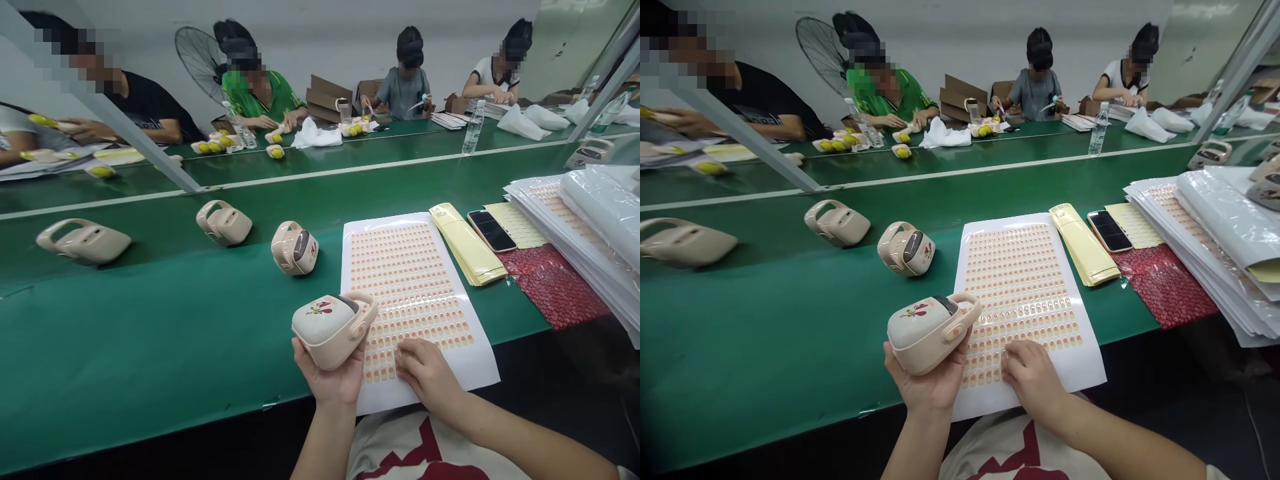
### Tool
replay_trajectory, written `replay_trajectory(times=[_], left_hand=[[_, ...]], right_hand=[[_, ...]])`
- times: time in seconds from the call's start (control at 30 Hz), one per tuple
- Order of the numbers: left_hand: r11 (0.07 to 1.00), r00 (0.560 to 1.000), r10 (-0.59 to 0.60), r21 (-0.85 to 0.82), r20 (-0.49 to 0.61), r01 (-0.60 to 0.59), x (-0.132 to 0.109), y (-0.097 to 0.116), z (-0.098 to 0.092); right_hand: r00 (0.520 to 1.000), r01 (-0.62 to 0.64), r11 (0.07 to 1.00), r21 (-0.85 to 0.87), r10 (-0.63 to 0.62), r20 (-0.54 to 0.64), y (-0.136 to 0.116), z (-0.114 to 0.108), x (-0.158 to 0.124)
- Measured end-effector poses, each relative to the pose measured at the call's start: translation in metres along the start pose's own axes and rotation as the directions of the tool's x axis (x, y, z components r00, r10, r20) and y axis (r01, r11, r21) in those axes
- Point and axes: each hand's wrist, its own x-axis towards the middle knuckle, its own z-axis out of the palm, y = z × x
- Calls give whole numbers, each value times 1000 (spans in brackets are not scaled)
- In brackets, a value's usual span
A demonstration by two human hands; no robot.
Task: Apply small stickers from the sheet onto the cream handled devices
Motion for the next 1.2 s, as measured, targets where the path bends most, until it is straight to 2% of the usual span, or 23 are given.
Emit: replay_trajectory(times=[0.1,0.17,0.23,0.3,0.37,0.43,0.57,0.73,0.83,0.97,1.1,1.2], left_hand=[[979,995,87,188,-38,-78,-6,0,-4],[906,983,184,390,-15,-164,-12,2,-7],[759,951,299,583,82,-289,-18,4,-12],[590,910,344,702,229,-400,-23,8,-15],[485,887,262,743,380,-461,-25,12,-15],[477,879,132,748,458,-462,-25,16,-11],[512,882,36,749,470,-420,-23,21,-3],[428,817,11,735,577,-525,-22,24,-1],[392,792,16,725,610,-566,-22,24,-1],[305,721,3,686,693,-661,-21,24,-1],[204,668,-19,657,744,-726,-21,23,-5],[173,667,-35,662,744,-729,-22,22,-10]], right_hand=[[998,-39,996,82,36,41,3,-6,8],[984,-166,961,220,145,107,7,-19,20],[955,-294,882,369,260,139,9,-40,36],[943,-330,812,481,303,136,6,-63,55],[961,-277,797,537,225,161,-4,-82,73],[971,-209,811,547,104,217,-17,-93,87],[956,-109,874,474,-38,289,-39,-94,101],[946,-81,906,415,-61,318,-43,-86,100],[957,-76,903,424,-54,286,-42,-84,97],[965,-4,914,405,-102,242,-43,-85,97],[957,169,932,321,-233,171,-45,-86,95],[932,347,924,162,-359,54,-43,-82,89]])
